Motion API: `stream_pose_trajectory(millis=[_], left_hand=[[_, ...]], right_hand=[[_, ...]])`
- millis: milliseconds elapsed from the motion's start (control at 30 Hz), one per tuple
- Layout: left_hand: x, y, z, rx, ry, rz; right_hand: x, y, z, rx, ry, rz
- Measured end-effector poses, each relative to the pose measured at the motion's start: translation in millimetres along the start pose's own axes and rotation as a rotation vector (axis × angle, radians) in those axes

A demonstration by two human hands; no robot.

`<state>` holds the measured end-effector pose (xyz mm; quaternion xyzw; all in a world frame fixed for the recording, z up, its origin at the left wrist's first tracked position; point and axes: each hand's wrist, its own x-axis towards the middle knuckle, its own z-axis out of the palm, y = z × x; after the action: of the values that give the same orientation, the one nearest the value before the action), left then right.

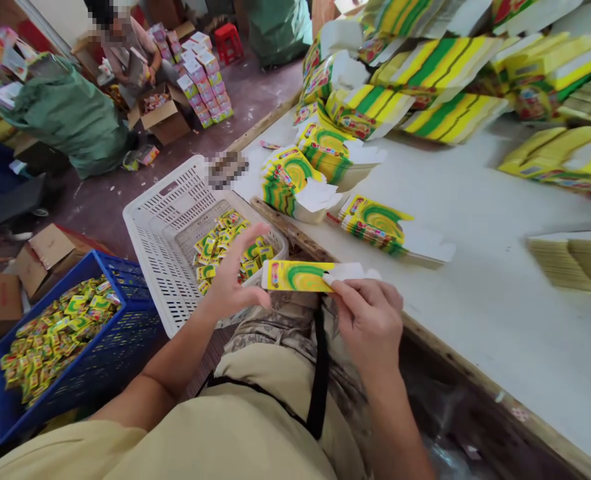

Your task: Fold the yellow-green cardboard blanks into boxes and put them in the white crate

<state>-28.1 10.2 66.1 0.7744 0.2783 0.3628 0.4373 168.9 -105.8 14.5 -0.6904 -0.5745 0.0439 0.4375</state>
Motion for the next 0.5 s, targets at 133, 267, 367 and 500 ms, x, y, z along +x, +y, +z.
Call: stream_pose_trajectory(millis=[133,267,367,500], left_hand=[[-6.9,0.7,12.0,0.235,-0.415,-0.134],[-22.7,-12.5,34.4,0.263,-0.377,-0.26],[-32.9,-17.8,41.9,0.285,-0.371,-0.15],[-36.3,-21.3,43.2,0.34,-0.508,-0.052]], right_hand=[[-14.1,-18.5,0.3,0.026,-0.012,-0.127],[-25.1,-30.6,16.6,0.371,0.256,0.228],[-26.6,-27.1,31.7,0.861,0.044,0.592],[-29.6,-13.8,47.5,1.096,-0.304,0.777]])
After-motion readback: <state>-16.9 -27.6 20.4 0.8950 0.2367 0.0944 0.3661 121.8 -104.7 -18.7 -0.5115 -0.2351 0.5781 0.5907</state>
